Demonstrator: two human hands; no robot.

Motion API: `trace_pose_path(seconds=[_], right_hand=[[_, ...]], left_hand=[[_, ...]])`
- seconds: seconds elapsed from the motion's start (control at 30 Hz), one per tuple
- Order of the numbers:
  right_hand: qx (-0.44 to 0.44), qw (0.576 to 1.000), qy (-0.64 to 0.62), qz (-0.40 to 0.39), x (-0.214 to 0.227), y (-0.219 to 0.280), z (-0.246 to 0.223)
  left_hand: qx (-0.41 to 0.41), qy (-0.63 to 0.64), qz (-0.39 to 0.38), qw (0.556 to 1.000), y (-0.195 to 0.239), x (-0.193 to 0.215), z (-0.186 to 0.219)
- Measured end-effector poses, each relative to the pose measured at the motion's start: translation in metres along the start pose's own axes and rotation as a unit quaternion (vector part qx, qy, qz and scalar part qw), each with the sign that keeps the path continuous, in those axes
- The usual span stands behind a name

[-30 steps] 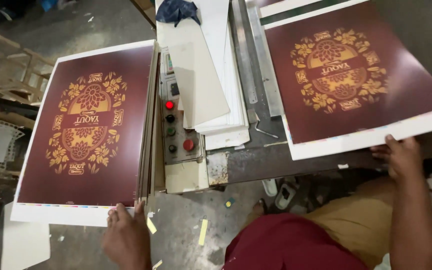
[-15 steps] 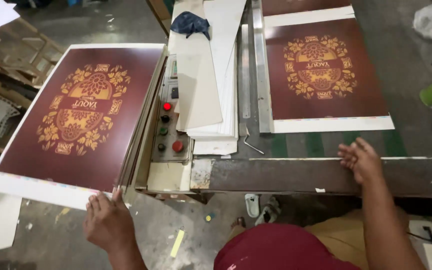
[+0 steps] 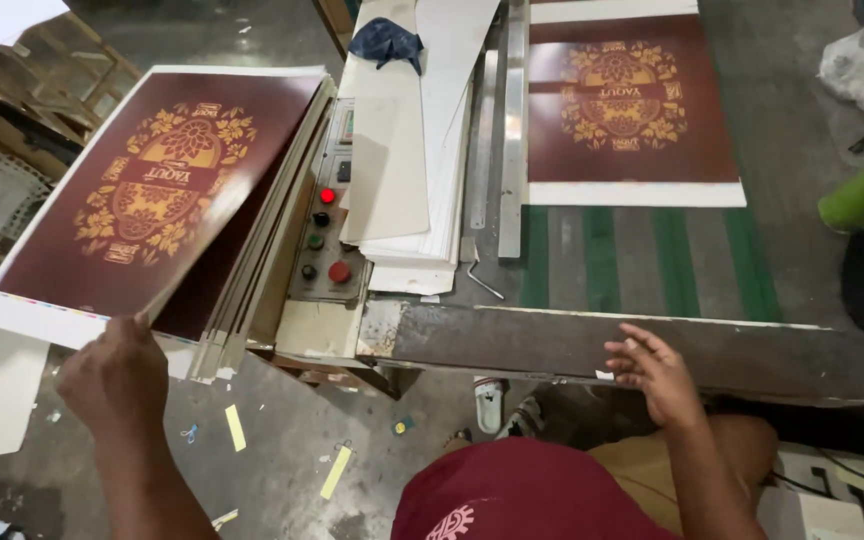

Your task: Sorting and moving printed sheets from one stack to another.

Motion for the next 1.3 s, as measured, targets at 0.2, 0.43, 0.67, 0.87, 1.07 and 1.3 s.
trace_pose_path(seconds=[0.2,0.43,0.67,0.87,1.07,1.3], right_hand=[[-0.002,0.988,0.109,-0.11,-0.109,0.026,-0.011],[0.119,0.896,0.288,-0.316,-0.198,0.055,0.016],[0.154,0.985,0.066,-0.048,-0.1,0.022,0.035],[0.189,0.965,-0.133,0.125,0.013,0.04,0.014],[0.184,0.956,-0.103,0.204,0.083,0.061,0.004],[0.144,0.974,-0.037,0.172,0.112,0.043,0.015]], left_hand=[[-0.069,0.232,0.015,0.97,-0.025,0.044,0.154],[-0.123,0.565,0.085,0.812,0.014,0.13,0.356],[-0.192,0.623,0.001,0.758,0.005,0.148,0.311],[0.064,0.236,0.032,0.969,-0.003,0.062,0.14],[0.181,0.108,-0.075,0.975,0.041,-0.019,0.062],[0.103,0.08,-0.126,0.983,0.049,-0.027,0.025]])
Point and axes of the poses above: each hand's wrist, its own y-axis away from the middle knuckle, its own x-axis out of the back of the hand, z = x × y, the point moved 5 cm from there along -y, towards the middle knuckle, and after that the axes turned 2 degrees about -y, right-handed, at the moved point
